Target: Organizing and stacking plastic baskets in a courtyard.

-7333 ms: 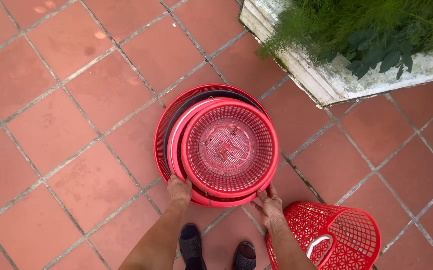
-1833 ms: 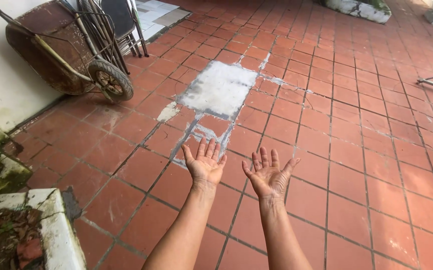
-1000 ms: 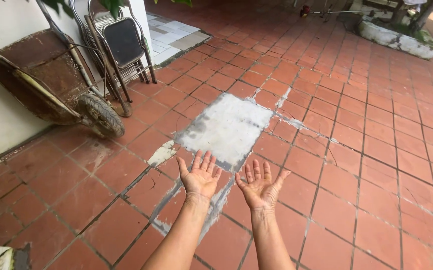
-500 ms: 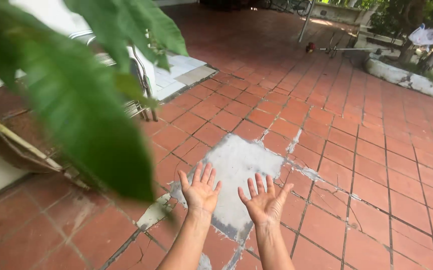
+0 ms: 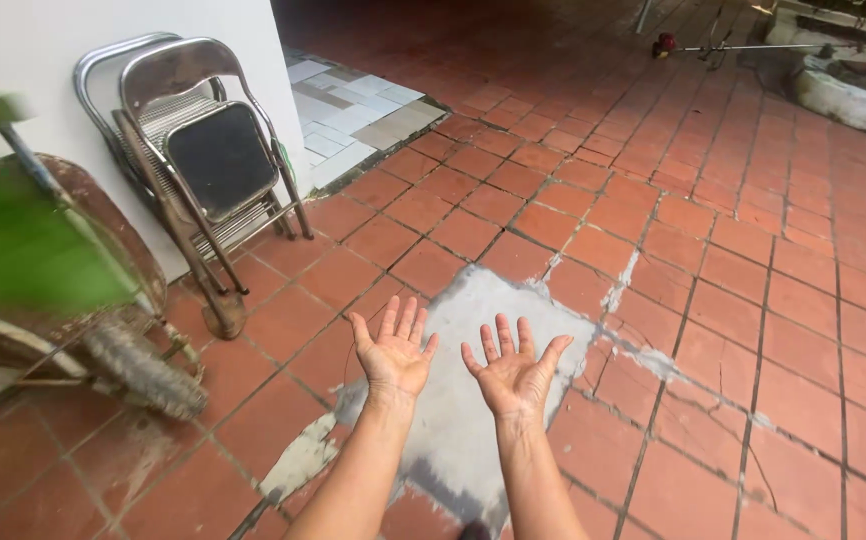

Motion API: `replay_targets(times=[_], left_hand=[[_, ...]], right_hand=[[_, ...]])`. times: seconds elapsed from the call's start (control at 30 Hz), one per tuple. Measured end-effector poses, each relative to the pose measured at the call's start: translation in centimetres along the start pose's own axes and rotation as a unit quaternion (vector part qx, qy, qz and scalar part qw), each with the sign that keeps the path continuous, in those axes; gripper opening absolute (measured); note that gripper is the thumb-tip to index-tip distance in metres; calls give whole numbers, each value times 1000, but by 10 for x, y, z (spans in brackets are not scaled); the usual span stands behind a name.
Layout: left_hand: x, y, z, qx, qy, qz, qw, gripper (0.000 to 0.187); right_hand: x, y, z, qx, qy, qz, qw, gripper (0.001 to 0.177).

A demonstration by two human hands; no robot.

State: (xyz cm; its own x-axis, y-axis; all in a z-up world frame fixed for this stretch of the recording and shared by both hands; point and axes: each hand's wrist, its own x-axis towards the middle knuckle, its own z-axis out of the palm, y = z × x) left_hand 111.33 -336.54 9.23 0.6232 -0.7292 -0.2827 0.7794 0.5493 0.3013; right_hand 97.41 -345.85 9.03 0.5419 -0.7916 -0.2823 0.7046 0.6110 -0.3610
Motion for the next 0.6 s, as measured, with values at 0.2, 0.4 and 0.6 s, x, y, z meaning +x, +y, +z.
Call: replay_targets(times=[0.2, 0.4, 0.6], left_hand=[[146, -56, 87, 13, -5, 0, 1000, 97], [236, -72, 147, -9, -5, -3, 1000, 97], [323, -58, 168, -10, 6, 29, 1000, 98]], right_hand=[[145, -85, 35, 15, 23, -4, 1000, 114], [245, -128, 86, -13, 17, -19, 1000, 111], [338, -115, 118, -33, -8, 22, 999, 109]])
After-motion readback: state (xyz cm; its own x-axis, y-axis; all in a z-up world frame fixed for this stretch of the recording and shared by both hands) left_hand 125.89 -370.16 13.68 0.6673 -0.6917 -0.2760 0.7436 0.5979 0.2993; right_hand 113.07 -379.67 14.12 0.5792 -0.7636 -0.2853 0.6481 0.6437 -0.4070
